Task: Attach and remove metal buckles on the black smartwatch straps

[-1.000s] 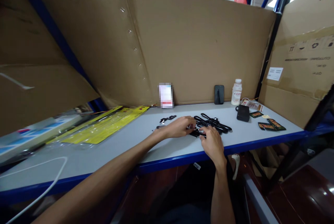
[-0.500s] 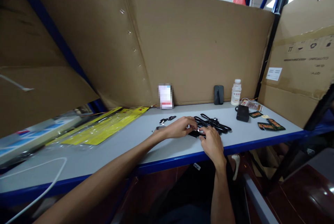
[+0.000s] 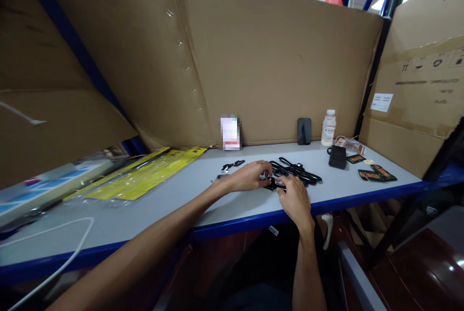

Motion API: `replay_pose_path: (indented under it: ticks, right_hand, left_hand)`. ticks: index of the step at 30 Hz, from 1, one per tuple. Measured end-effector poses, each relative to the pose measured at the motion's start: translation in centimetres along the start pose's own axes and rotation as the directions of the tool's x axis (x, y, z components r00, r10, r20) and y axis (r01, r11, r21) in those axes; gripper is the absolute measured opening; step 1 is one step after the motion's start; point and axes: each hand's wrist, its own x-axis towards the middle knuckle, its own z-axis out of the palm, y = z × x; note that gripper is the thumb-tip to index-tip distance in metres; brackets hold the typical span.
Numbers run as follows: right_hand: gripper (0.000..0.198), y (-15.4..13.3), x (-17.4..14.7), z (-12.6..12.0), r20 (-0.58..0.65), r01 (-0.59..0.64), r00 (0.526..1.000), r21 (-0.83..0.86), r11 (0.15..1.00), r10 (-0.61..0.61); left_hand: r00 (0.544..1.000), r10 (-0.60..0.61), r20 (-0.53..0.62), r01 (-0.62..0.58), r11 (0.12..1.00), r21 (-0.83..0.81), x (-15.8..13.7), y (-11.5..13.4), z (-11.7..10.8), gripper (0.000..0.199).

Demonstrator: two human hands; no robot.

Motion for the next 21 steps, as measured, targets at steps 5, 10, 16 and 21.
replay_pose_path:
  ticks: [5,10,16,21]
  right_hand:
    - [0.031,-0.1,0.0,-0.1,0.001,-0.003,1.000,-0.017,1.000,0.003]
    - [0.030,-0.1,0.1,-0.1,0.004,-0.004,1.000,-0.019,1.000,0.004]
    - [0.032,0.0,0.0,0.0,-0.004,-0.014,1.000,0.011,1.000,0.014]
    - [0.030,-0.1,0.0,0.1,-0.016,-0.021,1.000,0.007,1.000,0.021]
  left_hand:
    - [1.000,0.016,-0.012,-0.016,1.000,0.008,0.0,0.0,0.2,0.009]
    - [0.990,0.135,-0.032,-0.137,0.989,-0.048,0.2,-0.3,0.3,0.018]
    - [0.998,0.056,0.011,-0.057,0.998,0.007,-0.1,-1.4,-0.5,0.027]
    - [0.989,0.086,0.117,-0.092,0.995,0.042,-0.7,-2.0,-1.4,0.019]
